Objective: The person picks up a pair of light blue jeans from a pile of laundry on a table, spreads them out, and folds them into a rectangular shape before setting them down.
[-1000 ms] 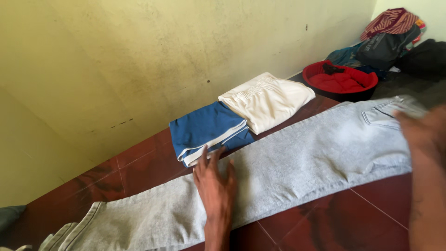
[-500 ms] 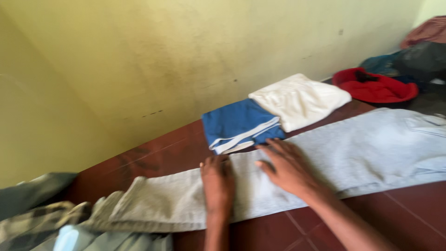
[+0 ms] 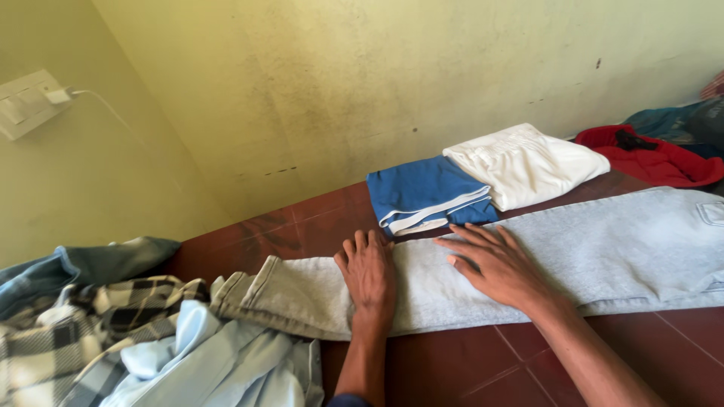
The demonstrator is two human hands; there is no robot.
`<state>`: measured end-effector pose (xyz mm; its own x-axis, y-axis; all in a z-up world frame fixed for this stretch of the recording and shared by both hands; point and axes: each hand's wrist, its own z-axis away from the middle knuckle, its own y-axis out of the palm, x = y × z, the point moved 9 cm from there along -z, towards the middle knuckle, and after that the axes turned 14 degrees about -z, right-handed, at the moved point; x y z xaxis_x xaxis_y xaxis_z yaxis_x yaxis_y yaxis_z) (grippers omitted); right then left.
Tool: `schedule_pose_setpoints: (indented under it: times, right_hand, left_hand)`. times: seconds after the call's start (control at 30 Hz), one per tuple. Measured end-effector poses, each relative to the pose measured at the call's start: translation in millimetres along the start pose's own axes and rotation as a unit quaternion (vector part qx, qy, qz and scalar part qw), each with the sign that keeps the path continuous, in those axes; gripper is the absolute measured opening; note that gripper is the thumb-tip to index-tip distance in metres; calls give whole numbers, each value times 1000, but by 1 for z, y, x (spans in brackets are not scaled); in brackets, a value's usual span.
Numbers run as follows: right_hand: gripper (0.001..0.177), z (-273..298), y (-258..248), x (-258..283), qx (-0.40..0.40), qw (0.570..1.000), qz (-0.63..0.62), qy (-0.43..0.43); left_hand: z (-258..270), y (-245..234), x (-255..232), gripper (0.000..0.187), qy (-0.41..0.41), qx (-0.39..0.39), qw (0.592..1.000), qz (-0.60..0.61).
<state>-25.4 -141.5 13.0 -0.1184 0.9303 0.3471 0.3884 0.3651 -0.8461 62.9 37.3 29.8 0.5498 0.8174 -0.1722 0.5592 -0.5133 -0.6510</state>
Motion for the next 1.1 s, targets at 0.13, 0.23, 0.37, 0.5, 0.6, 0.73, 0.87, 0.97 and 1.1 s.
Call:
schedule_pose_setpoints:
  times: [0.13, 0.23, 0.37, 0.5, 0.6, 0.73, 0.87, 0.97, 1.1]
  right_hand:
    - [51, 3, 7, -8, 31, 996, -11, 88]
    - [66, 1, 30, -11, 102, 976, 42, 186]
    - [74, -2, 51, 12, 93, 978, 56, 177]
    - [74, -6, 52, 25, 97, 983, 58, 146]
    - [72, -7, 59, 35, 99, 986, 44, 129]
    - [71, -7, 60, 42, 110, 986, 27, 119]
    - [68, -8, 49, 58, 59, 994, -4, 93]
    - [57, -10, 47, 74, 35, 996, -31, 74]
    - [61, -11, 53, 93, 57, 995, -52, 57]
  left_hand:
    - [-14, 23, 36, 34, -53, 104, 993, -7]
    - [-20, 19, 69, 37, -43, 120, 991, -29]
    - [-24, 18, 82, 39, 64, 161, 985, 1]
    - [-35, 32, 95, 40, 63, 179, 979, -72]
    - [-34, 53, 113, 51, 56, 175, 972, -145]
    - [-24, 61, 151, 48, 57, 74, 979, -182]
    - [-32, 82, 184, 51, -11, 178, 956, -234]
    - [-40, 63, 183, 51, -25, 225, 935, -272]
    - [-39, 24, 179, 59, -113, 243, 929, -256]
